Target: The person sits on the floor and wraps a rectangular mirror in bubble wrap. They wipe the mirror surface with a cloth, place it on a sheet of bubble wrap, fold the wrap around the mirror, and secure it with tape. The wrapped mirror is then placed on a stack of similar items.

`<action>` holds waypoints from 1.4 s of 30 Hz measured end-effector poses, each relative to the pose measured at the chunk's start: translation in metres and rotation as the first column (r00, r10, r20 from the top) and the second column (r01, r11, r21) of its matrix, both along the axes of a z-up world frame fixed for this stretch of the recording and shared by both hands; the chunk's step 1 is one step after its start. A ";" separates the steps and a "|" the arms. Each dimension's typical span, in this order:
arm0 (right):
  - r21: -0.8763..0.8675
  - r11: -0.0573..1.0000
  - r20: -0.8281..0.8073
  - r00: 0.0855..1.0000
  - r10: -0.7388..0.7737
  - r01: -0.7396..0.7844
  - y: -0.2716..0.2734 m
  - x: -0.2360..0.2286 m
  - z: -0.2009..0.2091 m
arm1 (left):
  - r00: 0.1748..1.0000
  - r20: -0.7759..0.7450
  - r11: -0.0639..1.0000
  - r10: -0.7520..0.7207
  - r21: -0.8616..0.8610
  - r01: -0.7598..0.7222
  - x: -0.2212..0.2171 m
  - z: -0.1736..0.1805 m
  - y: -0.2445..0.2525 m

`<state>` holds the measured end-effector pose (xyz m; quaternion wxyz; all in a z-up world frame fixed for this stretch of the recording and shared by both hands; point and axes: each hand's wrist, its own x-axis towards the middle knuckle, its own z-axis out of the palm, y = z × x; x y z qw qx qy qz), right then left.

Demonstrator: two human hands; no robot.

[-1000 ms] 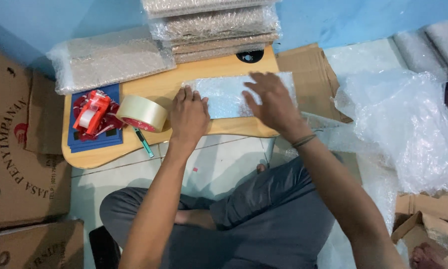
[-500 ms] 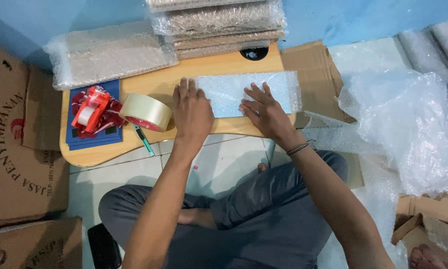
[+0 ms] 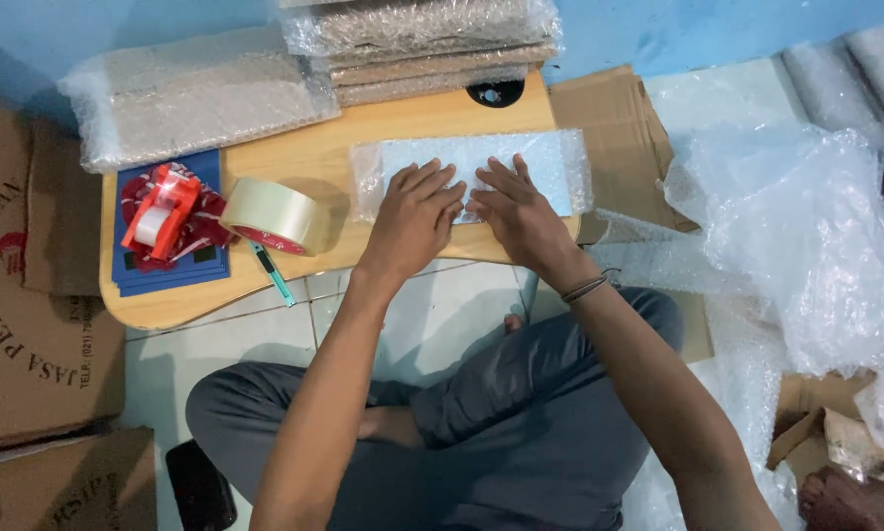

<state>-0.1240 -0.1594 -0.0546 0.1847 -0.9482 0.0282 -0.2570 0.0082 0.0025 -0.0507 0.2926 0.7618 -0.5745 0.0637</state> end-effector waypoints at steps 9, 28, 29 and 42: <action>-0.567 0.823 -0.062 0.994 -0.088 0.037 0.020 -0.018 0.009 | 1.000 0.011 0.999 0.024 0.024 -0.024 -0.007 0.005 0.006; -0.203 0.974 -0.001 0.995 -0.105 0.102 0.026 -0.016 0.001 | 0.998 -0.017 0.998 0.060 -0.016 -0.060 -0.007 -0.002 0.004; -0.175 0.980 0.021 0.995 -0.097 0.099 0.027 -0.016 0.000 | 0.998 -0.020 0.998 0.058 -0.018 -0.058 -0.007 -0.003 0.005; -0.333 0.942 0.133 0.991 0.000 0.045 0.024 -0.024 -0.019 | 0.998 -0.008 0.998 0.061 0.034 -0.061 -0.011 0.005 0.010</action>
